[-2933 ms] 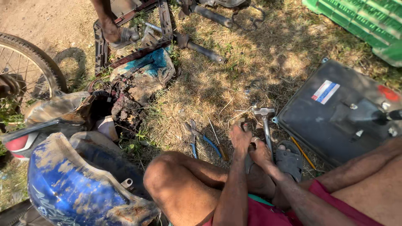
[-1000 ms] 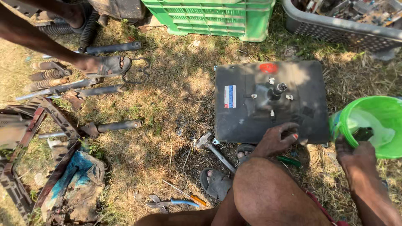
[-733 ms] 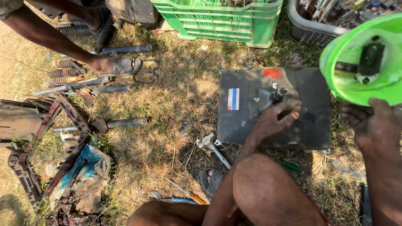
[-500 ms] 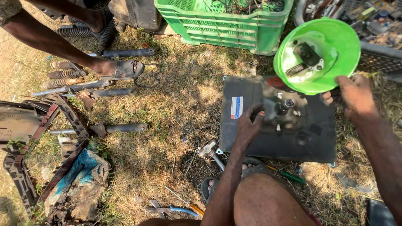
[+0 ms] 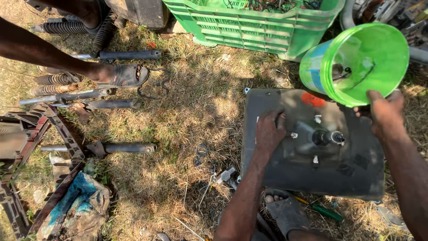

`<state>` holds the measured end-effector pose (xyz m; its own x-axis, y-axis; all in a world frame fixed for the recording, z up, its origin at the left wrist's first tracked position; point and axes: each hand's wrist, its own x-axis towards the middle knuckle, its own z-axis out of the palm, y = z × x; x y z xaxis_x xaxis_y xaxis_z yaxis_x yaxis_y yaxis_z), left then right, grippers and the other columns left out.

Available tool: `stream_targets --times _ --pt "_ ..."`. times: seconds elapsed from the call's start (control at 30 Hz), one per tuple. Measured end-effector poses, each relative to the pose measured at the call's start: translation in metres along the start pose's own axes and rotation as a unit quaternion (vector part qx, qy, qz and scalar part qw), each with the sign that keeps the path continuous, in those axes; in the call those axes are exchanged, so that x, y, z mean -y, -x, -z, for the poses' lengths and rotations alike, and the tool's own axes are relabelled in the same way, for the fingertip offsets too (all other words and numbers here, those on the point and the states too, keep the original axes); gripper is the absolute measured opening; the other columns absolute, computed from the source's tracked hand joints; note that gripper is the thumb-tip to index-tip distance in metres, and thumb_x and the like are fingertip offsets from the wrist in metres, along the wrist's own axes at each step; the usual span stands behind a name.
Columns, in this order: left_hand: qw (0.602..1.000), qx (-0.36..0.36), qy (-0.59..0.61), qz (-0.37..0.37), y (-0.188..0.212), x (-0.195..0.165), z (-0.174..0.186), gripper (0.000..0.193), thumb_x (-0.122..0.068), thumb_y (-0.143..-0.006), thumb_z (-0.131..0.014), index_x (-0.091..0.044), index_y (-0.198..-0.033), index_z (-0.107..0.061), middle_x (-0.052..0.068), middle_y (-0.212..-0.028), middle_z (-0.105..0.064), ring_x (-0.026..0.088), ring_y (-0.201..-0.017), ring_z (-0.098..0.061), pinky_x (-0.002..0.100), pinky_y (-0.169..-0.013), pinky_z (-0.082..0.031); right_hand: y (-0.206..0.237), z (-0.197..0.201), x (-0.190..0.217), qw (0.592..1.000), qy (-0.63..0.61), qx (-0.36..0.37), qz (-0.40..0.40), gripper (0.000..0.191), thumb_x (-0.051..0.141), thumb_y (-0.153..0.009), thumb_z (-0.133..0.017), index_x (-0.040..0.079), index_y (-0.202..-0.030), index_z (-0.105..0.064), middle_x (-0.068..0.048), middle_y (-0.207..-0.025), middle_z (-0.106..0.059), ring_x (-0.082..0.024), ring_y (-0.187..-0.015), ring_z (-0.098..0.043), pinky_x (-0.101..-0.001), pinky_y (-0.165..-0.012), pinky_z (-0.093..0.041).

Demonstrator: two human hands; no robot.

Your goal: The person sits on the ground outdoors and repairs a disassembled electronic device. They use a screwdriver to adjust internal components, then use pliers to cut and strip wires connected to a circuit board. A second person briefly stands nearby.

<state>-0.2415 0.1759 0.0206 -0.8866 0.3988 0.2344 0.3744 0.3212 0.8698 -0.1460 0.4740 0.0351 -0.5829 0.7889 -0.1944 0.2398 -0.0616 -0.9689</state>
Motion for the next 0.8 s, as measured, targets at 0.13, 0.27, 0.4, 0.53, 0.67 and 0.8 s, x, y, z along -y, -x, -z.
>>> stream_targets --times 0.13,0.27,0.4,0.53,0.67,0.8 --pt "0.989 0.027 -0.094 -0.114 -0.093 0.062 -0.038 0.017 -0.007 -0.083 -0.069 -0.002 -0.099 -0.072 0.020 -0.102 -0.071 0.040 -0.100 -0.068 0.049 -0.094 -0.054 0.006 -0.010 -0.029 0.996 -0.009 -0.045 0.083 0.031 0.007 -0.104 -0.057 -0.004 -0.131 -0.047 -0.012 -0.104 -0.063 -0.017 -0.079 -0.059 -0.0313 -0.064 -0.049" --pt "0.968 0.092 -0.206 -0.112 -0.183 0.127 -0.094 0.019 -0.008 -0.081 -0.064 -0.007 -0.098 -0.071 0.017 -0.105 -0.071 0.038 -0.098 -0.067 0.049 -0.090 -0.055 0.014 -0.015 -0.061 0.986 -0.014 -0.087 0.141 0.036 0.002 -0.103 -0.058 -0.006 -0.136 -0.045 -0.009 -0.113 -0.057 -0.015 -0.093 -0.055 -0.0303 -0.078 -0.046" --pt "0.939 0.197 -0.283 -0.007 -0.210 0.162 -0.135 0.026 -0.013 -0.087 -0.059 -0.010 -0.113 -0.063 0.014 -0.120 -0.063 0.036 -0.112 -0.060 0.048 -0.100 -0.049 0.027 -0.017 -0.067 0.982 0.042 -0.113 0.145 0.038 0.000 -0.105 -0.059 -0.008 -0.137 -0.042 -0.009 -0.119 -0.057 -0.013 -0.105 -0.055 -0.0295 -0.093 -0.048" --pt "0.929 0.187 -0.317 0.031 -0.207 0.181 -0.154 0.035 -0.018 -0.094 -0.054 -0.014 -0.128 -0.055 0.010 -0.136 -0.056 0.033 -0.126 -0.052 0.048 -0.109 -0.042 0.041 -0.024 -0.048 0.979 0.081 -0.071 0.174 0.022 0.002 -0.106 -0.058 -0.007 -0.124 -0.049 -0.010 -0.114 -0.060 -0.013 -0.095 -0.056 -0.0279 -0.086 -0.048" --pt "0.941 0.172 -0.280 0.077 -0.209 0.194 -0.161 0.043 -0.023 -0.101 -0.048 -0.018 -0.144 -0.047 0.007 -0.152 -0.048 0.031 -0.139 -0.045 0.048 -0.119 -0.036 0.053 -0.042 -0.019 0.983 -0.011 -0.057 0.175 0.023 0.000 -0.103 -0.058 -0.006 -0.123 -0.050 -0.009 -0.114 -0.061 -0.012 -0.097 -0.059 -0.0262 -0.088 -0.050" --pt "0.970 0.078 0.090 0.213 -0.201 0.192 -0.148 0.052 -0.026 -0.105 -0.046 -0.020 -0.156 -0.039 0.006 -0.163 -0.042 0.029 -0.149 -0.040 0.047 -0.127 -0.031 0.066 -0.065 0.015 0.990 -0.014 -0.016 0.136 0.017 -0.002 -0.101 -0.055 -0.008 -0.117 -0.058 -0.011 -0.110 -0.065 -0.014 -0.093 -0.064 -0.0277 -0.085 -0.052"
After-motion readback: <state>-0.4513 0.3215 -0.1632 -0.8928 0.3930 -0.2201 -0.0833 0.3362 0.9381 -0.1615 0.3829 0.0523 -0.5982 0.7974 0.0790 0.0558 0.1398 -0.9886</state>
